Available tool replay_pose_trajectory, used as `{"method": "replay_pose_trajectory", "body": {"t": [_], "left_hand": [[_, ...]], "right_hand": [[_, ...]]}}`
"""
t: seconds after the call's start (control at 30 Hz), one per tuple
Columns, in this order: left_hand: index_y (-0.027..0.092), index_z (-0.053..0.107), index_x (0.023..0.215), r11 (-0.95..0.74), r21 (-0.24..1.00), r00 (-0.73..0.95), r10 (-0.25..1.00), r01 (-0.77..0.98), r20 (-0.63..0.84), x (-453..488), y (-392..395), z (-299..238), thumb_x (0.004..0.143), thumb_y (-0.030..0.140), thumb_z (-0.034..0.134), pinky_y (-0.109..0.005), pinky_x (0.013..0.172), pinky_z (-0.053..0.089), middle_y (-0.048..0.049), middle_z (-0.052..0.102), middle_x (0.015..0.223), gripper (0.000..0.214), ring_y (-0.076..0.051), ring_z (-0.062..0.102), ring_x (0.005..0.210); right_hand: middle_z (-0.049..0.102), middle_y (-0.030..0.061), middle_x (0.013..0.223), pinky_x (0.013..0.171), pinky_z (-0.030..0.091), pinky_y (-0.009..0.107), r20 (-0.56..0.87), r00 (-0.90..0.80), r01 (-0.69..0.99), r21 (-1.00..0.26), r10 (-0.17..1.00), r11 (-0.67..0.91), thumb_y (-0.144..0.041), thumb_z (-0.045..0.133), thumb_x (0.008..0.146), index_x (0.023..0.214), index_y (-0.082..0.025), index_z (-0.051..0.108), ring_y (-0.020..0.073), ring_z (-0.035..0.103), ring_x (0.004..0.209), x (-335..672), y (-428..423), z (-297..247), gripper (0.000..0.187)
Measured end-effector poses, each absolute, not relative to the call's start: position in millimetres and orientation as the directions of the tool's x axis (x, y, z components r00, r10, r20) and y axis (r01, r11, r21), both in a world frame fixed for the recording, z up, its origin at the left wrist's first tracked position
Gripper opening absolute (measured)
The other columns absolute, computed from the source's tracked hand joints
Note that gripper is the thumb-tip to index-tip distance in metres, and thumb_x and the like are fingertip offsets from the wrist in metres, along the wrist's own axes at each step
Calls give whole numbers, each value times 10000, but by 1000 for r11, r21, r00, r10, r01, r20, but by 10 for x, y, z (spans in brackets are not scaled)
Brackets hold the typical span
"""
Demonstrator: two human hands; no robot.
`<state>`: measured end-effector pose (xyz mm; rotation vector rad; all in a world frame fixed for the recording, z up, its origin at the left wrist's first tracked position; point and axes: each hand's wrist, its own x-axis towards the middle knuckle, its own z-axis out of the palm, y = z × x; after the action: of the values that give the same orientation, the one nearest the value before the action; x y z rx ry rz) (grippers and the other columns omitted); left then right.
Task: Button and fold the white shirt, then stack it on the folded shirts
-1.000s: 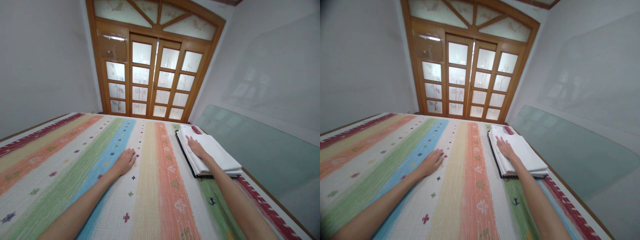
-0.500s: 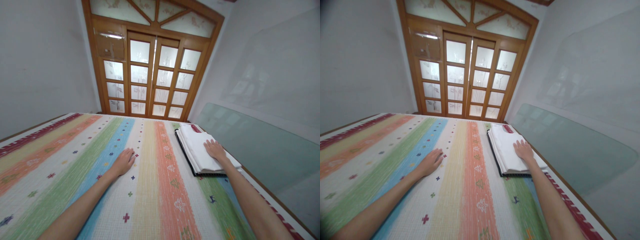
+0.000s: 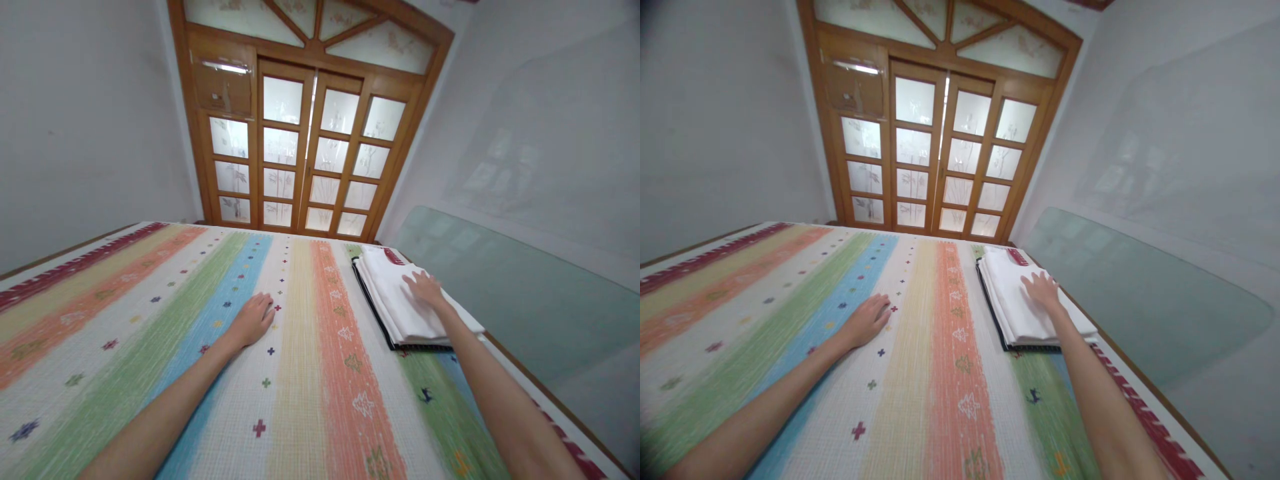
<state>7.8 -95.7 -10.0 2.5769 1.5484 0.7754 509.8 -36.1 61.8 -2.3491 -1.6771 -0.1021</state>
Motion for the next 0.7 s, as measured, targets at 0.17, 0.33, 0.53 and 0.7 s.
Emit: {"method": "replay_pose_trajectory", "body": {"t": [0.17, 0.33, 0.53, 0.7], "left_hand": [[170, 558, 1059, -504, 272, 378, 833, 820, 405, 84, -958, -98, 916, 309, 382, -461, 1066, 380, -132, 612, 1187, 266, -269, 516, 1194], [172, 558, 1066, -501, 263, 380, 834, 824, 400, 86, -962, -102, 921, 315, 374, -474, 1067, 377, -132, 611, 1188, 275, -269, 521, 1187], [165, 558, 1096, -481, 277, 360, 847, 831, 392, 79, -955, -122, 923, 325, 380, -457, 1073, 377, -135, 601, 1211, 296, -272, 502, 1224], [150, 562, 1118, -469, 281, 358, 859, 837, 367, 78, -956, -123, 923, 325, 371, -456, 1098, 345, -149, 592, 1247, 324, -272, 492, 1246]], "right_hand": [[241, 223, 1542, 1135, 218, 506, 229, 29, 989, -149, 973, 5, -564, 280, 921, 1449, -27, 326, 358, 190, 1433, 4465, -413, 553, 754], [154, 254, 1556, 1136, 223, 494, 199, -153, 988, 30, 968, 150, -487, 465, 855, 1443, 1, 309, 392, 161, 1431, 4105, -589, 303, 780], [212, 256, 1541, 1130, 153, 577, 337, -196, 973, 181, 921, 141, -298, 490, 845, 1398, 7, 389, 423, 102, 1433, 3863, -775, 340, 640], [316, 209, 1516, 1139, 205, 539, 313, -361, 931, 61, 878, 361, -372, 394, 935, 1388, -55, 437, 350, 170, 1440, 3432, -895, 284, 555]]}}
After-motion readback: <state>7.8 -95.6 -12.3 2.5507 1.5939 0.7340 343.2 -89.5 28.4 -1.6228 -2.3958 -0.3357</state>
